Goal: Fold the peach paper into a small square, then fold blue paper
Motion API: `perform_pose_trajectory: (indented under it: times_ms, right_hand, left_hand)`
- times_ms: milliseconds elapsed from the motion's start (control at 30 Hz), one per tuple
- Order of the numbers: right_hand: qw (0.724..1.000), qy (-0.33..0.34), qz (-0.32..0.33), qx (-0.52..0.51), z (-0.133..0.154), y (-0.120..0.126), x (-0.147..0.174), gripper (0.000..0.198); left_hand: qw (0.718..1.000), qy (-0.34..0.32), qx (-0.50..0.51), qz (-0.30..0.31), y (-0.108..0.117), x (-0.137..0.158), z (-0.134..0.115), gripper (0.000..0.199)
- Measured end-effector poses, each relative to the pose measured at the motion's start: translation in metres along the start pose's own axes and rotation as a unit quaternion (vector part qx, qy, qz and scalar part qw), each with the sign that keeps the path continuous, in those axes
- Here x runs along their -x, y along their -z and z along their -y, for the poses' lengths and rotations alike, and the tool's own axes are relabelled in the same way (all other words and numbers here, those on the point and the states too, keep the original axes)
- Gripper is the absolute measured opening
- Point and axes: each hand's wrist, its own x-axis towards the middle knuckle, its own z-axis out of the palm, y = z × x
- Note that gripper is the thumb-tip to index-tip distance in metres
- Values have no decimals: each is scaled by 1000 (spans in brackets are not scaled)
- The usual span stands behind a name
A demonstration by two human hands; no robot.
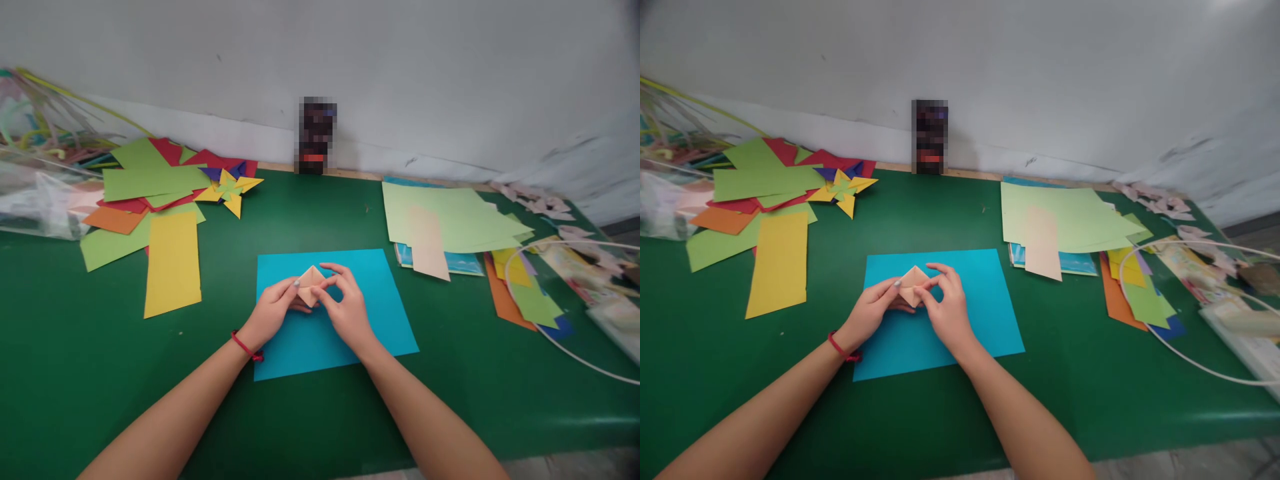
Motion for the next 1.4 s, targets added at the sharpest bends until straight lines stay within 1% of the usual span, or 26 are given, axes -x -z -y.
perform_pose_trajectory:
  times_ms: [100, 233, 400, 500, 600, 633, 700, 733, 767, 833, 900, 967, 1033, 1133, 1233, 1300, 1400]
  right_hand:
    - [1000, -1, -19, 1, 1, -1, 1, 10]
    - [999, -6, -40, 5, 1, -2, 3, 9]
    - [1000, -1, -13, -23, 2, 1, 1, 10]
    - [998, 6, 3, -58, 3, 3, -2, 6]
    - [993, -1, 4, -121, 0, 8, -7, 34]
    - [991, -10, 1, -136, -2, 10, -9, 39]
    - [988, -31, 9, -148, -7, 16, -13, 34]
    - [987, -45, 34, -148, -9, 19, -15, 30]
    - [984, -59, 73, -151, -11, 21, -16, 27]
    - [971, -86, 149, -167, -13, 23, -17, 26]
    - [959, -104, 189, -185, -12, 21, -16, 24]
    - [956, -115, 185, -197, -10, 17, -13, 21]
    - [956, -125, 166, -209, -10, 12, -12, 20]
    - [949, -142, 141, -243, -11, 7, -10, 21]
    - [939, -156, 149, -267, -13, 5, -10, 22]
    - [936, -158, 160, -271, -13, 5, -10, 21]
    - [939, -149, 162, -266, -13, 6, -8, 21]
  left_hand:
    - [1000, -5, -14, -10, -1, 0, 1, 28]
    - [1000, -5, 2, -6, -2, 3, 1, 27]
    - [998, 16, 56, 28, 0, 3, -2, 28]
    - [997, 19, 73, 34, 0, 3, -2, 28]
    - [997, 15, 78, 11, -1, 2, 0, 27]
    - [997, 15, 79, 4, -1, 2, 0, 27]
    - [997, 10, 73, -2, 0, 2, 0, 28]
    - [998, 7, 64, -5, 1, 2, 0, 28]
    - [999, 4, 53, -11, 2, 1, 0, 29]
    - [999, -9, 18, -28, 4, 1, -1, 30]
    - [998, -36, -31, -47, 4, 1, -1, 32]
    - [991, -79, -85, -66, 3, 3, -2, 34]
    - [981, -114, -141, -73, 0, 5, -2, 39]
    - [958, -145, -239, -66, -3, 7, -2, 56]
    - [936, -156, -309, -65, -3, 8, 0, 73]
    - [931, -150, -328, -61, -2, 7, 1, 72]
    - [931, -144, -331, -55, 0, 6, 3, 62]
